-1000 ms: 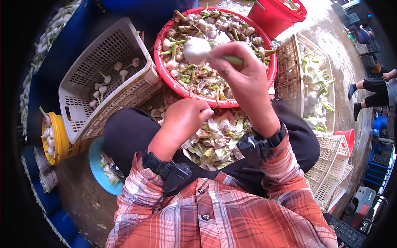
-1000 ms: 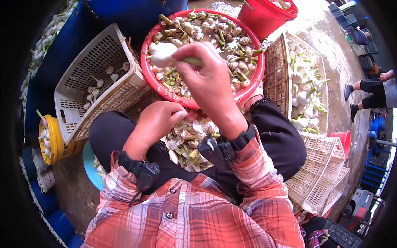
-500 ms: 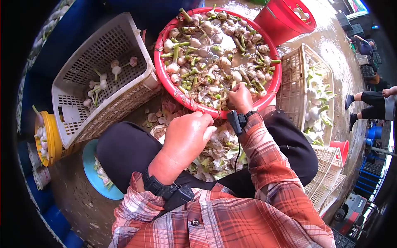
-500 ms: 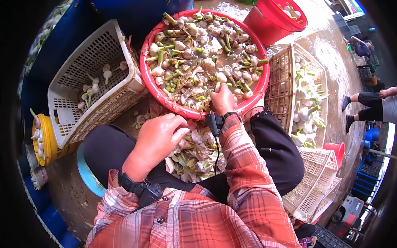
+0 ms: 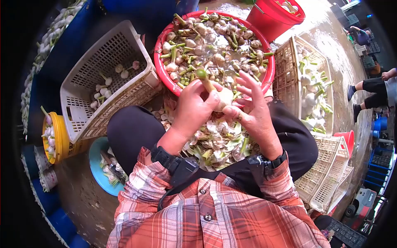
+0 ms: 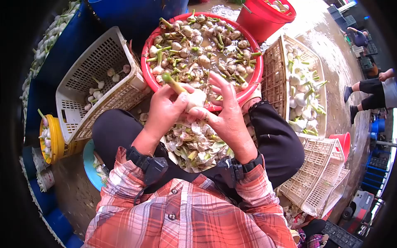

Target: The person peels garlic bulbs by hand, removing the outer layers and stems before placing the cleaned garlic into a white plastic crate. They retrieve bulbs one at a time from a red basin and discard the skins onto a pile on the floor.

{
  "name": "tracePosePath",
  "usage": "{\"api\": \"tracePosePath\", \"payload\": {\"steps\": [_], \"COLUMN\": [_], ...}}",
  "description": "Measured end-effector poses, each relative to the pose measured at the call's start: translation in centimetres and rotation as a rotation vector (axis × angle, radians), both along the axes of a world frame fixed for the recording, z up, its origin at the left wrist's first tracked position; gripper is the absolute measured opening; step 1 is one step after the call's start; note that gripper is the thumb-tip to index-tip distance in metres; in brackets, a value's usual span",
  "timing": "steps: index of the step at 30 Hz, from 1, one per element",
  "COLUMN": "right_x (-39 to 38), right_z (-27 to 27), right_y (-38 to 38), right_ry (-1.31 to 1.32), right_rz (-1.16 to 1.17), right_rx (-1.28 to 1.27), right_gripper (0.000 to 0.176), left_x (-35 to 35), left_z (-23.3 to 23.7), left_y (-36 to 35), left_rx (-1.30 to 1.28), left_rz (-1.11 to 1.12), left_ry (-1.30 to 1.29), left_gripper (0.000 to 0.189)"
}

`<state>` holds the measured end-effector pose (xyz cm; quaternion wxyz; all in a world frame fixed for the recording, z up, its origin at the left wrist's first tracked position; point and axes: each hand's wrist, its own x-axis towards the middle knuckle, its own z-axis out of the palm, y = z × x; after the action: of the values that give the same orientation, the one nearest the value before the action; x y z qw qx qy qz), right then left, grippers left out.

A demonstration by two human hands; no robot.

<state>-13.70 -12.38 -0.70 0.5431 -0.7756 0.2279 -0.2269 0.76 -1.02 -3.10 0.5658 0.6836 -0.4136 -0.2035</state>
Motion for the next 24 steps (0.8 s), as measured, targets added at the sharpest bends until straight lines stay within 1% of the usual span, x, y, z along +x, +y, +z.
{"api": "tracePosePath", "payload": {"steps": [1, 2, 3, 4, 5, 6, 7, 8, 9, 11, 12, 13, 15, 16, 17, 19, 20, 21, 23, 24], "right_x": [-0.2, -0.5, -0.5, -0.2, -0.2, 0.1, 0.2, 0.2, 0.3, 0.4, 0.5, 0.6, 0.1, -0.1, -0.2, -0.2, -0.2, 0.3, 1.6, 2.2], "right_z": [-0.9, -1.4, -1.6, -1.2, -1.1, -1.1, -1.0, -0.6, -0.3, 0.2, -0.4, -0.1, -1.6, -2.0, -2.7, -3.3, -3.5, -2.9, -1.4, -1.4], "right_y": [0.4, 0.8, 1.5, 2.1, 2.1, 2.0, 2.0, 2.1, 2.2, 2.8, 3.1, 3.8, 2.5, 2.0, 1.7, 1.4, 1.7, 2.3, 3.8, 4.3], "right_ry": [-0.053, -0.070, -0.085, -0.138, -0.146, -0.159, -0.165, -0.153, -0.156, -0.143, -0.146, -0.300, -0.299, -0.231, -0.227, -0.260, -0.275, -0.275, -0.248, -0.338], "right_rz": [0.023, 0.043, 0.061, 0.033, 0.030, 0.003, -0.026, -0.038, -0.039, -0.099, -0.108, -0.103, -0.093, -0.046, -0.050, 0.031, 0.015, 0.015, -0.149, -0.109], "right_rx": [0.134, 0.241, 0.356, 0.417, 0.422, -0.003, -0.428, -0.561, -0.561, -0.476, -0.085, 0.574, 1.104, 1.279, 1.281, 1.477, 1.416, 1.418, 0.608, 0.493], "right_gripper": [0.085, 0.081, 0.078, 0.070, 0.070, 0.069, 0.068, 0.070, 0.070, 0.067, 0.063, 0.055, 0.052, 0.053, 0.053, 0.052, 0.050, 0.050, 0.052, 0.055], "left_x": [-0.2, -0.3, -0.2, 0.1, 0.4, 0.4, 0.5, 0.6, 0.7, 0.8, 0.9, 0.9, 1.1, 1.2, 1.2, 1.1, 1.0, 1.0, 0.8, 0.8], "left_z": [0.7, 1.6, 1.4, 1.0, 0.9, 1.2, 1.0, 0.6, 0.9, 1.7, 2.4, 2.6, 2.4, 2.3, 2.3, 2.0, 1.8, 1.6, 1.2, 1.1], "left_y": [0.1, 0.5, 0.8, 1.0, 1.2, 1.3, 1.3, 1.4, 1.3, 1.3, 1.3, 1.4, 1.5, 1.6, 1.7, 1.8, 1.9, 1.9, 1.7, 1.7], "left_rx": [-0.087, -0.023, -0.015, -0.017, -0.021, -0.020, -0.015, -0.046, -0.080, -0.065, -0.028, 0.011, 0.055, 0.104, 0.152, 0.121, 0.090, 0.057, 0.043, 0.028], "left_rz": [-0.027, -0.048, -0.051, -0.107, -0.162, -0.172, -0.172, -0.202, -0.233, -0.234, -0.224, -0.212, -0.217, -0.235, -0.254, -0.241, -0.228, -0.215, -0.169, -0.122], "left_ry": [0.588, 0.736, 0.733, 0.793, 0.851, 0.877, 0.870, 0.922, 0.973, 0.972, 0.943, 0.917, 0.893, 0.825, 0.759, 0.762, 0.760, 0.755, 0.780, 0.804], "left_gripper": [0.029, 0.031, 0.031, 0.033, 0.035, 0.040, 0.040, 0.041, 0.042, 0.044, 0.044, 0.044, 0.044, 0.044, 0.043, 0.041, 0.039, 0.037, 0.035, 0.035]}}
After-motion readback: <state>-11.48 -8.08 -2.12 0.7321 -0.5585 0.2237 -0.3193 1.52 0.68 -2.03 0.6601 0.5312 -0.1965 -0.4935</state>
